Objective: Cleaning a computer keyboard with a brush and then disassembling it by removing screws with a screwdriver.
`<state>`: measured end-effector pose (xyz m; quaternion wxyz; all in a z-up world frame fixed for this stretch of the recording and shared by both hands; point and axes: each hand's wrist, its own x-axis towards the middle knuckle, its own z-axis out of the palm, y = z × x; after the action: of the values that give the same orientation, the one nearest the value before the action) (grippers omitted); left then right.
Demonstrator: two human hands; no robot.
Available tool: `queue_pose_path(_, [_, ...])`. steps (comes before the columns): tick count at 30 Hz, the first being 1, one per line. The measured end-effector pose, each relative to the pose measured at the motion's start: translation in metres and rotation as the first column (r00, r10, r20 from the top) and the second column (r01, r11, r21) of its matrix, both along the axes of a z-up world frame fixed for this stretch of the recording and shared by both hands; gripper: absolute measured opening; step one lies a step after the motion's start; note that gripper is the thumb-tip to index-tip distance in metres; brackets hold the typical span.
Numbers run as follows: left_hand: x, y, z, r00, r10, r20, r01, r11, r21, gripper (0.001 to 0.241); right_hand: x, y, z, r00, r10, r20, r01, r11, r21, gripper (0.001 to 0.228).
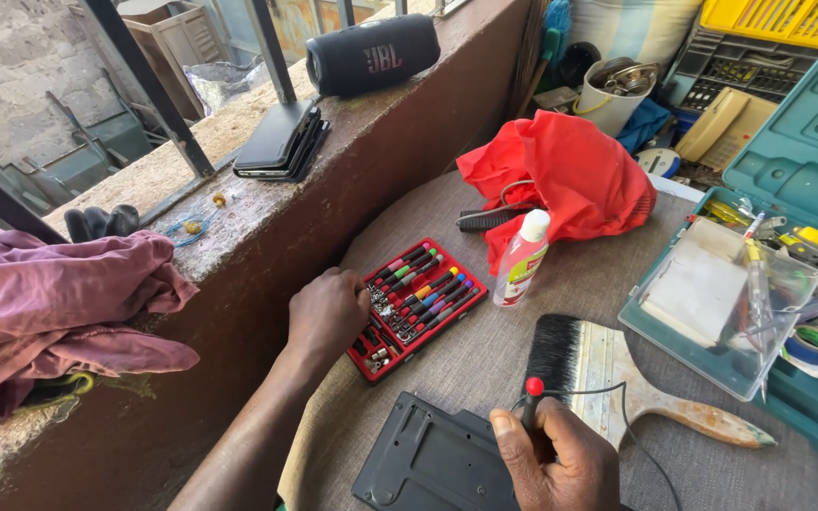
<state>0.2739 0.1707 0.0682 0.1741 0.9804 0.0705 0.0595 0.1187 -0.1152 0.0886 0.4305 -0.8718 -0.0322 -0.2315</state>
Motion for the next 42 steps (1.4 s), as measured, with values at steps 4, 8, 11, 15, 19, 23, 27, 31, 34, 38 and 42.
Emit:
queue_pose_path(4, [0.006,-0.008,0.016,0.996,-0.018,-0.087,0.024,0.998,0.066,0.029,0.002,-0.003,-0.002,1.000,0.023,0.000,-0.023,1.000,-0.001,0.045])
queue_pose_path(8, [0.018,-0.011,0.017,0.987,-0.025,-0.159,0.062,0.970,0.236,0.021,0.001,-0.002,0.000,1.000,0.020,0.011,-0.020,1.000,0.005,0.046])
queue_pose_path(11, [0.020,-0.009,0.015,0.987,-0.033,-0.155,0.071,0.967,0.244,0.020,0.000,-0.002,0.000,1.000,0.021,0.002,-0.021,1.000,0.015,0.046])
queue_pose_path(15, [0.019,-0.005,0.007,0.992,-0.097,-0.081,0.110,0.979,0.172,0.018,0.003,-0.004,-0.006,1.000,0.012,-0.005,-0.012,1.000,0.003,0.045])
queue_pose_path(19, [0.013,0.004,0.008,0.990,-0.103,-0.101,0.114,0.987,0.109,0.025,0.002,-0.004,-0.005,0.999,0.037,-0.014,-0.037,0.999,0.008,0.048])
queue_pose_path(23, [0.005,0.005,0.013,0.990,-0.077,-0.122,0.077,0.997,-0.006,0.027,0.000,0.001,-0.004,0.999,0.032,-0.024,-0.031,0.999,0.027,0.044])
queue_pose_path(27, [0.002,0.003,0.018,0.985,-0.067,-0.161,0.058,0.997,-0.060,0.028,0.001,-0.002,-0.009,0.999,0.025,-0.037,-0.025,1.000,0.002,0.046])
queue_pose_path(31, [0.006,0.010,0.010,0.989,-0.069,-0.133,0.059,0.995,-0.074,0.029,0.001,-0.001,-0.008,0.999,0.027,-0.033,-0.027,1.000,-0.003,0.045])
queue_pose_path(34, [0.009,0.014,0.007,0.987,-0.091,-0.131,0.085,0.995,-0.053,0.030,0.001,-0.001,-0.007,0.999,0.042,-0.023,-0.042,0.999,-0.001,0.048])
queue_pose_path(38, [-0.002,0.007,0.018,0.991,-0.090,-0.103,0.082,0.994,-0.077,0.027,0.000,0.000,-0.004,0.998,0.038,-0.040,-0.037,0.999,0.015,0.047])
queue_pose_path(42, [-0.017,-0.013,0.028,0.987,-0.118,-0.109,0.116,0.993,-0.019,0.023,0.001,0.000,-0.004,0.999,0.028,-0.038,-0.028,0.999,0.021,0.050])
